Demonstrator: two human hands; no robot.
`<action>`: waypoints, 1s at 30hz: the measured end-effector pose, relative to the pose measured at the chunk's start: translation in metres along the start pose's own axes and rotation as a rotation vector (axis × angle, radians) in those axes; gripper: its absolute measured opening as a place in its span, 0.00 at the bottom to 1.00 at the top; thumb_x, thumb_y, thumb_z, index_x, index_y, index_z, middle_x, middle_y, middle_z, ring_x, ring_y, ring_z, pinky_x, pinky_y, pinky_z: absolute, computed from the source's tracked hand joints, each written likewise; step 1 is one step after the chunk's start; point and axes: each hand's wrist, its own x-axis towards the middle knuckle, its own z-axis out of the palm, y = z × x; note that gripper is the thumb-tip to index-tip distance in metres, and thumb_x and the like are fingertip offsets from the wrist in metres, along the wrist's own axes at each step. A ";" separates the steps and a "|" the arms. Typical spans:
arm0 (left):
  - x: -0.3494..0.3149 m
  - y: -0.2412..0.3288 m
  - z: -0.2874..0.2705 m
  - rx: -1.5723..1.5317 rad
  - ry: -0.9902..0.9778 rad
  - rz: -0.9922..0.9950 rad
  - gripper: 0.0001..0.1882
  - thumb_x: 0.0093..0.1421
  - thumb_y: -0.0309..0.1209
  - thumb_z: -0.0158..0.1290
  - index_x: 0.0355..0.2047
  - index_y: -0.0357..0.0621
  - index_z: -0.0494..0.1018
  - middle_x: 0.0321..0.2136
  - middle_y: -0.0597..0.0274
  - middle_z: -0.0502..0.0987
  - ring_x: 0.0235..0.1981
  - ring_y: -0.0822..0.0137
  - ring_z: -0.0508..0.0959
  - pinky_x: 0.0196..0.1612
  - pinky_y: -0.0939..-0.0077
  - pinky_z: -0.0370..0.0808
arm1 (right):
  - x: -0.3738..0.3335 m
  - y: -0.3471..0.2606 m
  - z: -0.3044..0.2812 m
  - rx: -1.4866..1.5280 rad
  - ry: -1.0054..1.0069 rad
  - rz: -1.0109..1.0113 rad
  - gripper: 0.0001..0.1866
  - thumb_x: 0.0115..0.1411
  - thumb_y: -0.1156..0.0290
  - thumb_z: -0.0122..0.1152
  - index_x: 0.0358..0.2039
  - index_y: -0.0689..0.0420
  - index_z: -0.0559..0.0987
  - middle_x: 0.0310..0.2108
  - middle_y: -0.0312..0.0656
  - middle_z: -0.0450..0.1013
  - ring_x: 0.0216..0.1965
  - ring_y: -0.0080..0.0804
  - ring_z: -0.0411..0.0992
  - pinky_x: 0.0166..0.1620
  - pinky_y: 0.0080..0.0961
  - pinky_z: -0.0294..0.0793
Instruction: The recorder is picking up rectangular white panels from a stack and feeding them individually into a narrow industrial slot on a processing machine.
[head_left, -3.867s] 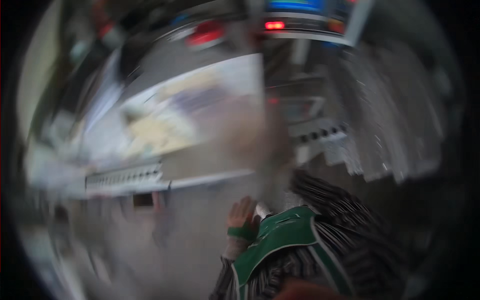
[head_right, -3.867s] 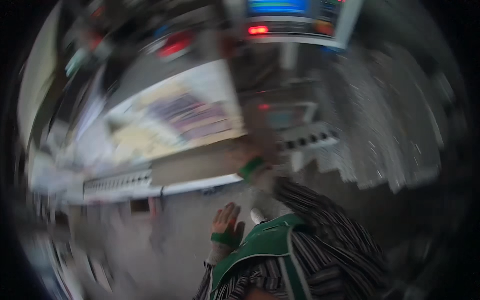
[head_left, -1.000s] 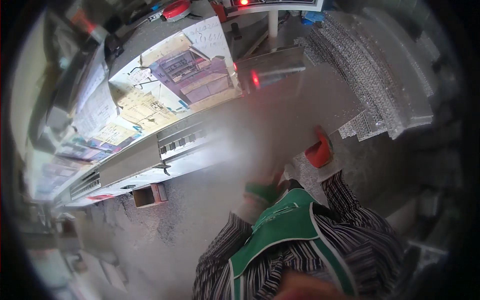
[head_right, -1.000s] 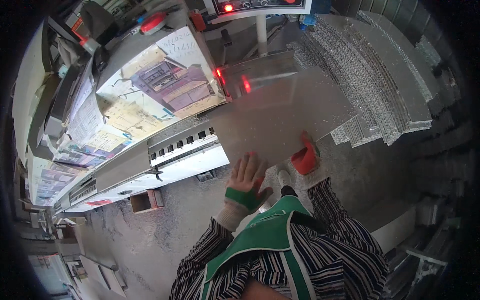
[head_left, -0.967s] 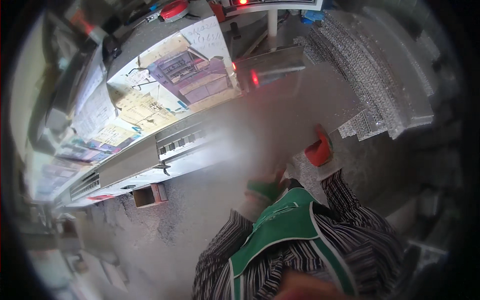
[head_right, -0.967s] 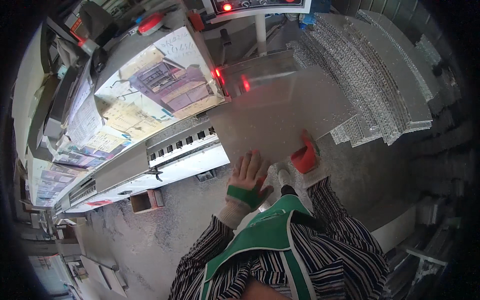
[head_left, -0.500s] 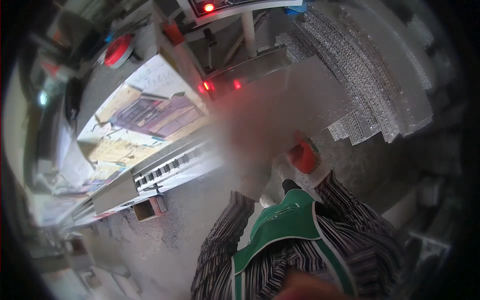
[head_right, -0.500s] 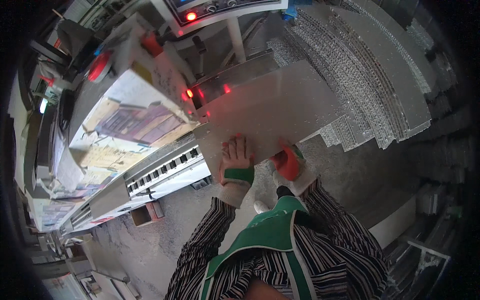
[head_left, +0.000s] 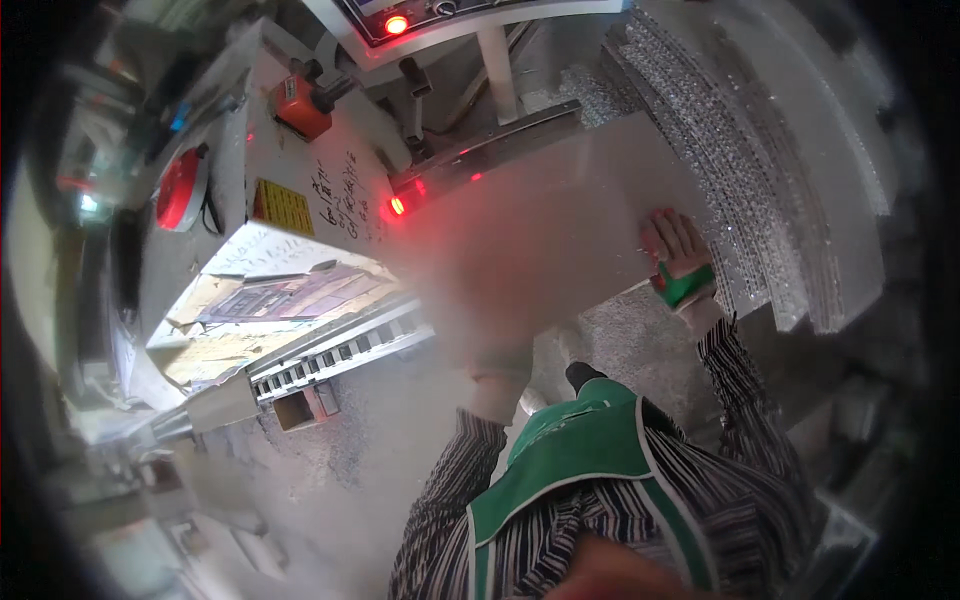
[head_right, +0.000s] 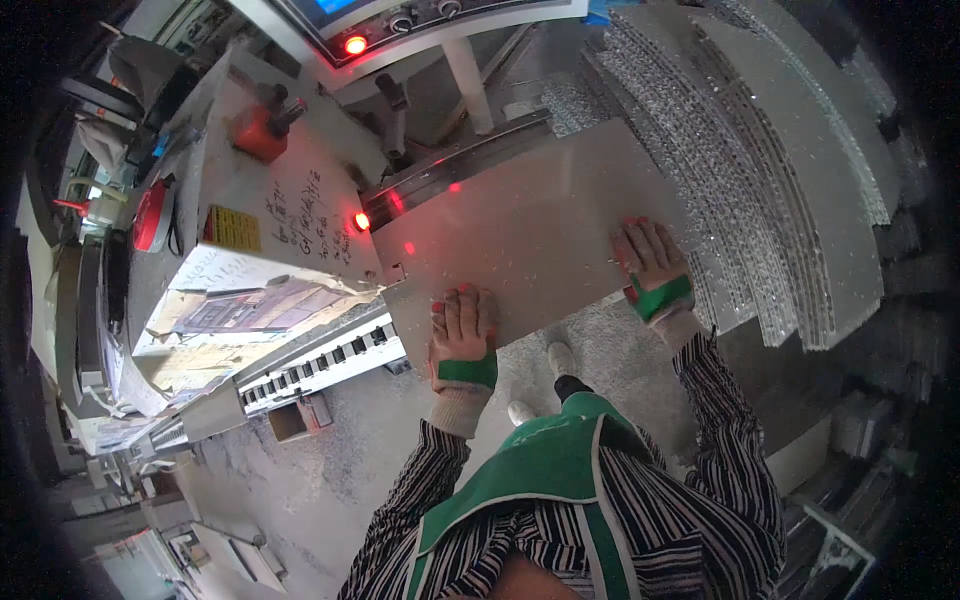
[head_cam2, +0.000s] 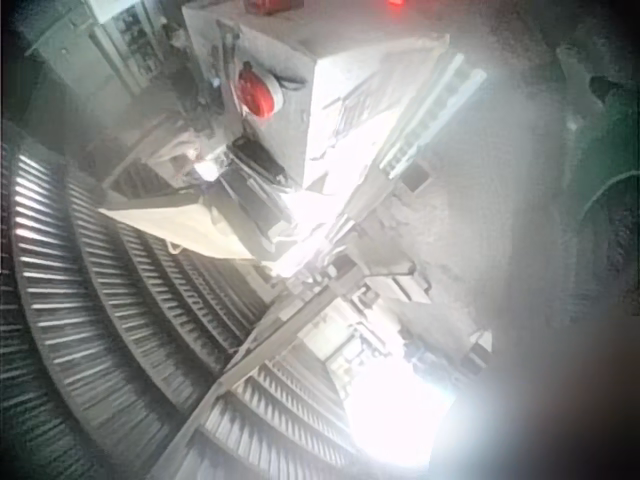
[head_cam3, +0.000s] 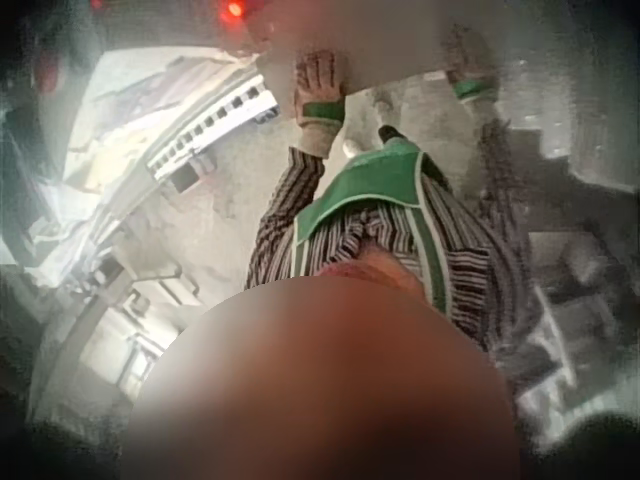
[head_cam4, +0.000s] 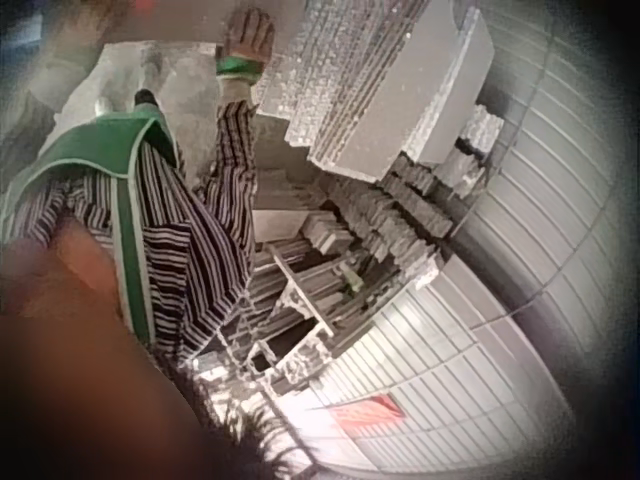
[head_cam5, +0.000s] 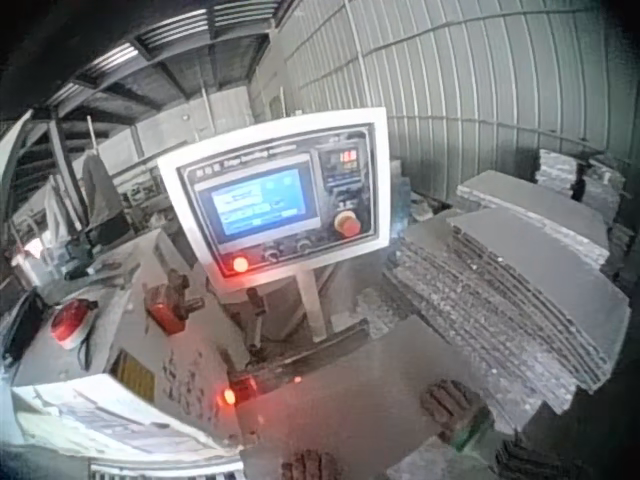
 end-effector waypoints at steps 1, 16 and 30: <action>0.002 -0.001 0.000 -0.036 0.034 -0.025 0.34 0.69 0.42 0.46 0.73 0.48 0.56 0.73 0.49 0.56 0.73 0.47 0.56 0.73 0.43 0.54 | 0.009 0.006 0.006 -0.025 0.038 -0.008 0.36 0.61 0.61 0.62 0.69 0.52 0.64 0.70 0.47 0.61 0.70 0.48 0.61 0.72 0.50 0.61; 0.021 -0.018 0.005 -0.246 0.083 -0.209 0.36 0.58 0.36 0.56 0.69 0.55 0.65 0.69 0.56 0.63 0.72 0.51 0.60 0.72 0.43 0.55 | 0.044 0.010 0.014 0.060 0.074 -0.115 0.26 0.59 0.65 0.61 0.59 0.57 0.74 0.63 0.52 0.69 0.64 0.53 0.68 0.68 0.54 0.67; 0.015 -0.033 0.026 -0.316 0.035 -0.291 0.35 0.60 0.36 0.55 0.69 0.57 0.64 0.71 0.56 0.61 0.72 0.52 0.59 0.73 0.43 0.53 | 0.051 -0.001 0.012 0.022 -0.060 -0.144 0.28 0.62 0.60 0.59 0.61 0.57 0.71 0.63 0.54 0.66 0.64 0.56 0.67 0.63 0.57 0.70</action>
